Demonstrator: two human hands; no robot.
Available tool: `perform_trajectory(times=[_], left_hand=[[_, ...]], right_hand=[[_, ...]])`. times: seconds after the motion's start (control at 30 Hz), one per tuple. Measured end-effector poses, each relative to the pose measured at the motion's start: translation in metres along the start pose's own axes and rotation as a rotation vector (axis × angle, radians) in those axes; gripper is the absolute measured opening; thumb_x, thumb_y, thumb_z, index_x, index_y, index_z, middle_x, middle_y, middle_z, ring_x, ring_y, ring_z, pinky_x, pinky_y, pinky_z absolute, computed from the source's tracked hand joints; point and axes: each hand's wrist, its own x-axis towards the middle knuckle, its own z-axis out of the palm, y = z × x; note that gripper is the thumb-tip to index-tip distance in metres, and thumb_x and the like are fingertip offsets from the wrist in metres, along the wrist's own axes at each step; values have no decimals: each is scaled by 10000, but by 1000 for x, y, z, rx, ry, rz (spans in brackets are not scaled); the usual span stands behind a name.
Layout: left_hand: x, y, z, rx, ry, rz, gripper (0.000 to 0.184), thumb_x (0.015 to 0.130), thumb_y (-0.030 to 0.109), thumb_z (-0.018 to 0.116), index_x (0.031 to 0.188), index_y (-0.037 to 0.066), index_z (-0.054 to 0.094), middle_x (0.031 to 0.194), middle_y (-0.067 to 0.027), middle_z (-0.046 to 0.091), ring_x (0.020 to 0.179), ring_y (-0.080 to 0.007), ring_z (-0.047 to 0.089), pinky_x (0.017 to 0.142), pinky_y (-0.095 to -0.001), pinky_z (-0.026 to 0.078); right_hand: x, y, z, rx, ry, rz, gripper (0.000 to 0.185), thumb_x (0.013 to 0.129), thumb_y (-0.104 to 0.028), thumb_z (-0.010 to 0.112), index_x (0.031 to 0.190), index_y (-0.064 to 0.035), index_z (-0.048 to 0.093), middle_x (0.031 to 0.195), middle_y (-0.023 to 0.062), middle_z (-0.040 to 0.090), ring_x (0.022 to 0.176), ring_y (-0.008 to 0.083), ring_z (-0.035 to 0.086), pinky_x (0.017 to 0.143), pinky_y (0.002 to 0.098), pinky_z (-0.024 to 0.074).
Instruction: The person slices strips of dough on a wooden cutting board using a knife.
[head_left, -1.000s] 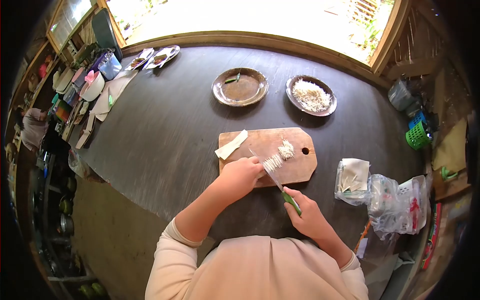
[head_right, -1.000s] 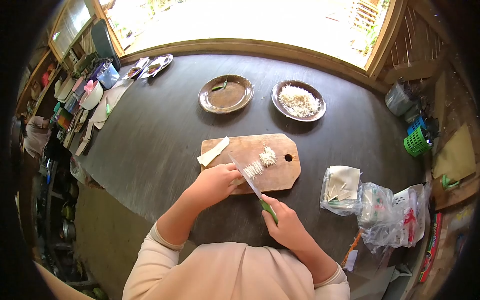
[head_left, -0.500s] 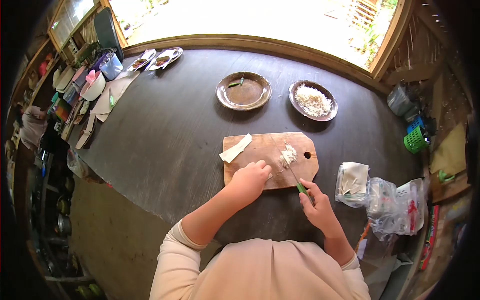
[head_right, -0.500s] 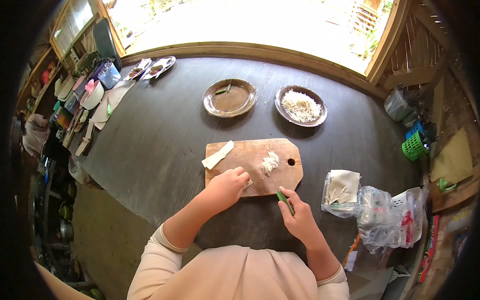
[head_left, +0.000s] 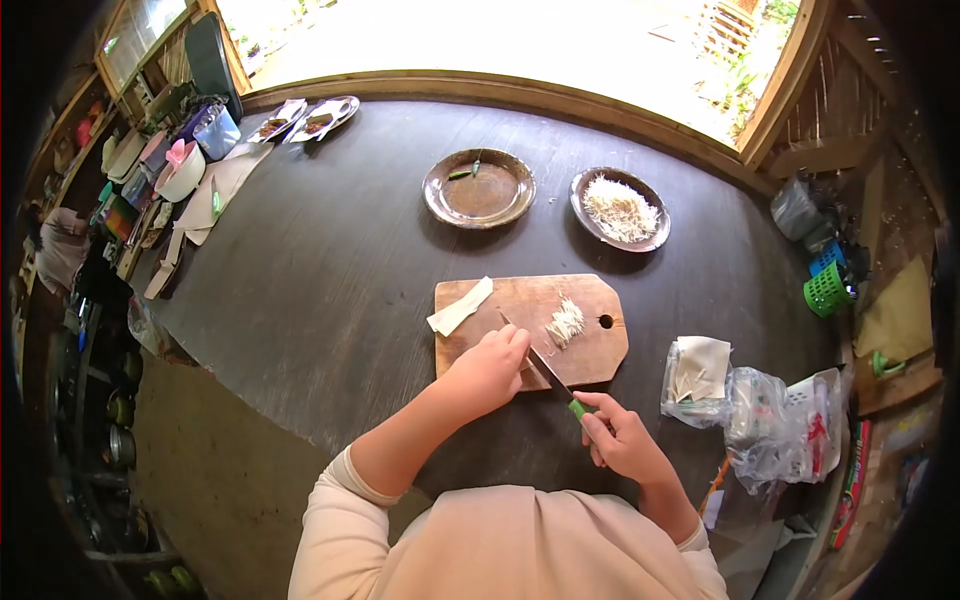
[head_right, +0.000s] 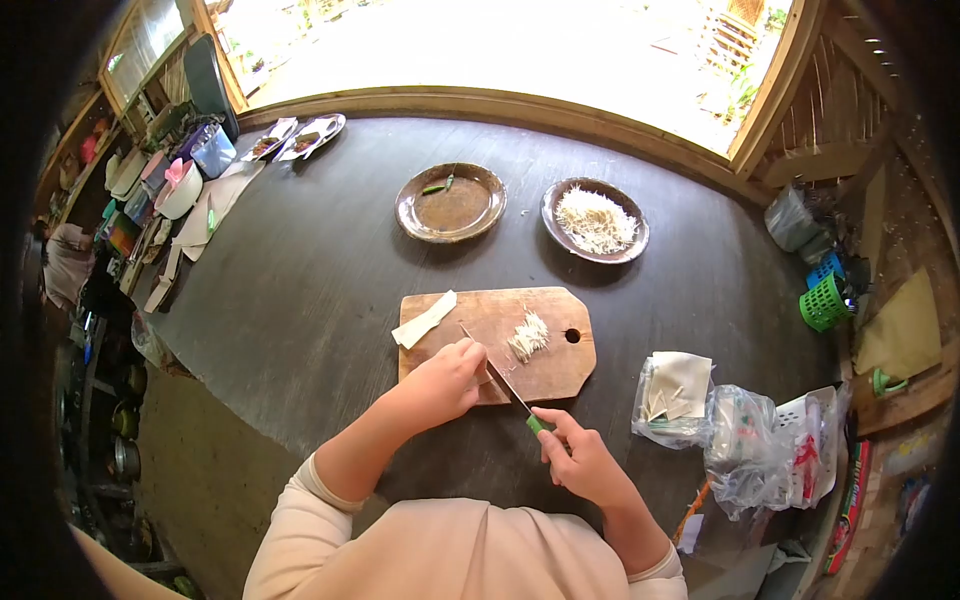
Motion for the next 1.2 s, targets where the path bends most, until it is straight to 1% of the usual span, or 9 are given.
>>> perform_trajectory(times=[0.1,0.17,0.4,0.63,0.73,0.9,1.03,1.13,1.2], left_hand=[[-2,-1,1,32,33,14,249,794,37,597,1015,14,483,1005,-174,533,993,-373,551,879,-437,467],[-3,0,0,33,52,11,230,801,34,591,1006,15,488,994,-171,530,960,-366,551,865,-435,470],[-5,4,3,71,29,-1,178,796,14,577,971,9,539,991,-163,532,939,-359,549,867,-427,472],[-14,12,-5,58,-49,-15,296,763,-53,551,1055,-5,554,1061,-165,529,1008,-368,541,913,-428,471],[-19,20,-6,63,-83,-25,344,756,-72,552,1094,-8,545,1083,-160,529,1031,-369,540,921,-431,478],[-17,25,-1,122,-109,-22,350,765,-69,560,1109,-7,549,1089,-156,531,1053,-364,538,900,-422,497],[-8,17,7,92,-37,23,302,774,-50,575,1073,-7,566,1063,-161,549,1018,-366,569,875,-418,506],[-3,13,8,41,-12,1,274,777,-23,589,1050,-6,586,1059,-165,567,1011,-371,587,872,-420,506],[-3,15,4,4,15,-15,268,779,-7,598,1047,-4,595,1061,-168,575,1012,-374,594,875,-422,505]], right_hand=[[-1,2,3,-19,-21,52,349,1001,-123,493,1343,-53,511,692,50,589,511,87,538,497,260,449],[1,5,2,-31,6,1,339,1018,-108,469,1353,-60,494,716,36,574,492,65,498,440,229,395],[4,7,-2,-102,165,-43,333,1008,-93,482,1338,-58,513,710,31,563,483,56,473,447,227,395],[-1,4,3,-161,70,-81,324,999,-90,485,1318,-55,528,693,21,565,495,59,483,454,237,403],[1,3,3,-133,72,-34,325,999,-92,481,1318,-53,525,688,25,568,499,67,493,461,239,409],[3,10,0,-210,199,-124,326,1004,-94,478,1324,-52,518,687,35,564,504,71,498,469,241,413],[-1,8,-3,-185,200,-154,328,1003,-88,485,1328,-55,516,689,28,559,511,66,496,468,238,409],[-5,6,-3,-153,76,-156,337,997,-82,497,1333,-55,509,689,18,549,512,61,488,468,234,404],[-4,4,-5,-132,65,-103,322,987,-140,544,1299,-63,528,686,63,603,562,96,542,547,281,448]])
